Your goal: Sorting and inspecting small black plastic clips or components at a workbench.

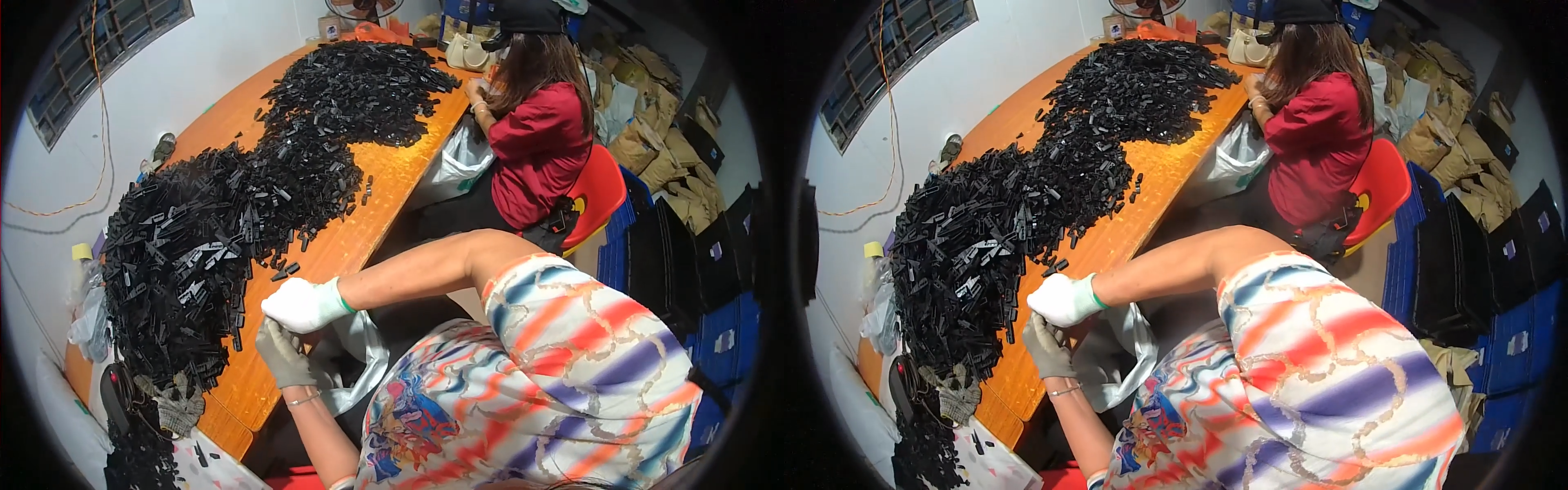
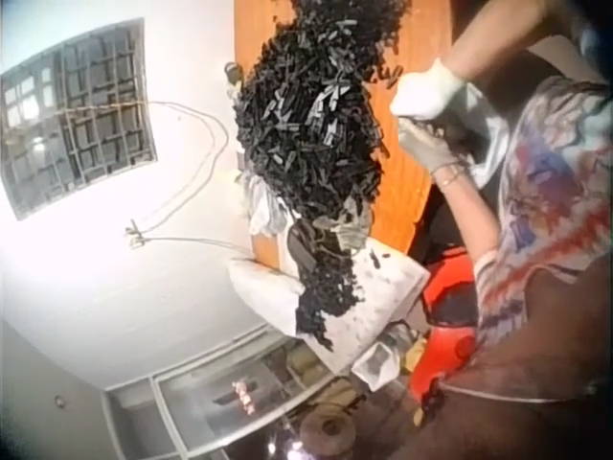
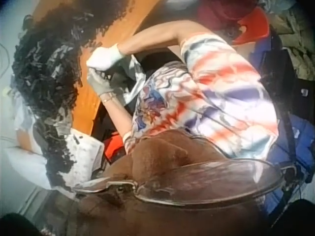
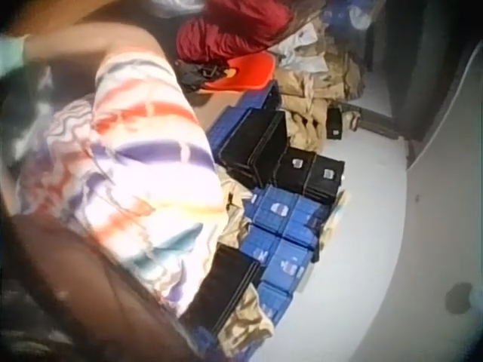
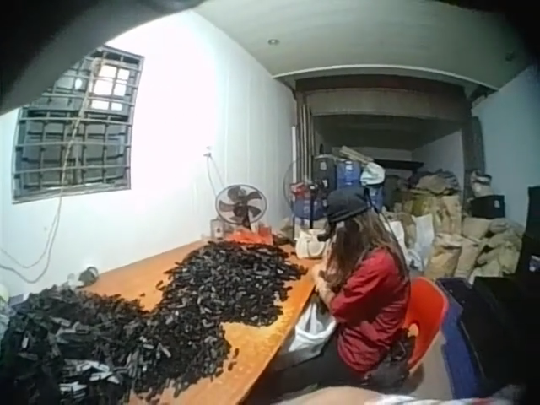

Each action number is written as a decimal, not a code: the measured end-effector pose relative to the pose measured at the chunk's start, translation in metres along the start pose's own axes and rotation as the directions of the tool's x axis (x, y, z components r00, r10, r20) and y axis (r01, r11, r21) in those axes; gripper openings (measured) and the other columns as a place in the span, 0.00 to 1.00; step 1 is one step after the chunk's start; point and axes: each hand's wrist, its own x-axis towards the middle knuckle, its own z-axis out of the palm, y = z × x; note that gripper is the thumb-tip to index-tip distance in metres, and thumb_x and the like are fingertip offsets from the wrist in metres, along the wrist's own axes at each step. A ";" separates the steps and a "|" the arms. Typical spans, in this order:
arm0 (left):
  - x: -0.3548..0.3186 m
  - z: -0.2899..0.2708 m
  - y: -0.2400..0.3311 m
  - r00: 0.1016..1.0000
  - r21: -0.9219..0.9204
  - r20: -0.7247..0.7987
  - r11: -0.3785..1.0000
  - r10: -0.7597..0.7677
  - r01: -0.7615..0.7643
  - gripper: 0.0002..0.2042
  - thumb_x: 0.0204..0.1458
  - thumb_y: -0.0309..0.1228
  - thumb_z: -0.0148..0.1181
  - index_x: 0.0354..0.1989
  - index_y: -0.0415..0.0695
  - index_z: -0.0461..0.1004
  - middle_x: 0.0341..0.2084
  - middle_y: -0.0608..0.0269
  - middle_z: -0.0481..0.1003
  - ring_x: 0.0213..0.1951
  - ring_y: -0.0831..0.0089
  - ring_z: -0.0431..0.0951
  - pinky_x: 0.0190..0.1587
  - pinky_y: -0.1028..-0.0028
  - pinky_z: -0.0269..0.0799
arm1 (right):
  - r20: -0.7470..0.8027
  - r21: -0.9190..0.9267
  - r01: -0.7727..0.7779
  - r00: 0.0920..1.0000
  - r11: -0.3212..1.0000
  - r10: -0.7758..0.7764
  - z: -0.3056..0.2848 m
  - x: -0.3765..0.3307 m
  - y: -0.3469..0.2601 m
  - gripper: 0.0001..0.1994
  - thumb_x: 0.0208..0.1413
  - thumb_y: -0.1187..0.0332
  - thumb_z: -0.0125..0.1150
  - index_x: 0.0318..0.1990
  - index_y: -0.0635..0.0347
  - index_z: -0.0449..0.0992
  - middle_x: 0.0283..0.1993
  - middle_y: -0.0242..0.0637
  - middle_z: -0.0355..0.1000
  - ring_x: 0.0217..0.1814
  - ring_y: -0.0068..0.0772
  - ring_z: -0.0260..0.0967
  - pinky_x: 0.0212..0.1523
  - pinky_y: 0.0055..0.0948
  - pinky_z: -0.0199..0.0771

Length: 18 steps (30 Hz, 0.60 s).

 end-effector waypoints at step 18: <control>-0.052 -0.016 -0.021 0.975 -0.211 0.219 0.977 0.026 0.022 0.10 0.62 0.37 0.53 0.37 0.43 0.68 0.23 0.70 0.67 0.19 0.88 0.60 0.20 0.87 0.53 | 0.317 0.925 -0.339 0.937 0.171 0.145 -0.003 -0.038 0.012 0.11 0.58 0.62 0.60 0.39 0.63 0.78 0.30 0.32 0.75 0.25 0.16 0.63 0.28 0.15 0.63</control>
